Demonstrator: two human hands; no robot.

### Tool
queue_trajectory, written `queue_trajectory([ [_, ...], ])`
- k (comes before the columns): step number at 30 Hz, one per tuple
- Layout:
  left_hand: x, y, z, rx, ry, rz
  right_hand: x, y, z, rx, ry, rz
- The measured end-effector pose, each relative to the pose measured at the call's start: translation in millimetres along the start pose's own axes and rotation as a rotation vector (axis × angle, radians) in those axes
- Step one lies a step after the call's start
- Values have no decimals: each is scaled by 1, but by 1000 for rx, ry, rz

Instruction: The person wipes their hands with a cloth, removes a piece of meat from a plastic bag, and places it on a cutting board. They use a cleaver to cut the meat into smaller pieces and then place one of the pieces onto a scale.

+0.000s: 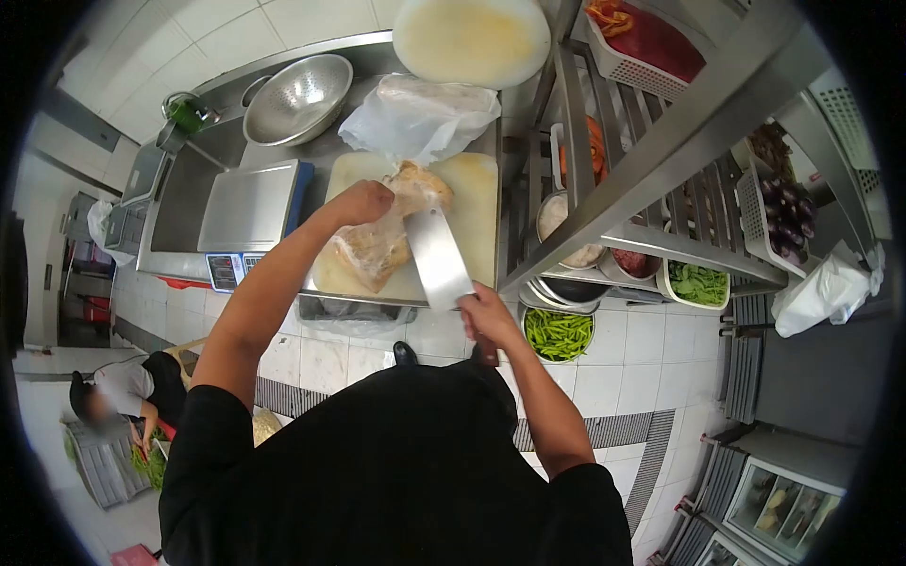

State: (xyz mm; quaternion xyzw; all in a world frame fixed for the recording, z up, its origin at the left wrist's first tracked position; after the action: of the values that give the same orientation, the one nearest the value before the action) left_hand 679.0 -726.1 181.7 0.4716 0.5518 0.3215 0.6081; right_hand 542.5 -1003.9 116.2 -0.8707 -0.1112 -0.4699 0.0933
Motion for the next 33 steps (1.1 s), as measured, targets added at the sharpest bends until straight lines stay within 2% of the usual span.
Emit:
queue_trajectory([
  [3,14,15,-6,-78,70,-184,3,27,-5,6,-15,-9],
  [5,22,11,-11,78,251,-352,4,30,-5,-7,-4,9],
  [6,19,9,-11,83,245,-352,7,32,0,-39,24,-12],
  [8,-10,14,-19,130,17,-127,16,28,3,-68,51,-35],
  [9,-19,16,-24,130,19,-127,19,25,4,-81,54,-24],
  [11,-35,13,-36,215,-149,201,21,17,8,-88,60,-14],
  [14,-36,1,-42,158,-246,305,23,8,12,-77,75,-8],
  [18,-27,-6,-43,133,-203,118,21,9,12,-84,87,55],
  [20,-29,-2,-49,264,-38,109,21,12,13,-82,89,81],
  [27,-26,-11,-47,200,-201,280,26,-8,16,-15,25,31],
  [30,-21,-14,-41,230,-119,218,26,-22,15,24,8,44],
  [33,-24,-3,-43,121,-85,189,19,-33,12,122,-13,1],
])
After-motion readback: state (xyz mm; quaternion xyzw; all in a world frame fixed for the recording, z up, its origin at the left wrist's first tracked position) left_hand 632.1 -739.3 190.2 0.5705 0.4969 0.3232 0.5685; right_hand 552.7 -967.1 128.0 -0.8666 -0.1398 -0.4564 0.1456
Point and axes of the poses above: each hand's wrist, its own z-axis towards the middle knuckle, its own y-axis out of the back of the hand, x = y × z, the point moved 6 cm from there along z, towards the middle knuckle, and after that the axes turned 13 degrees about -x, right-handed, at the moved point
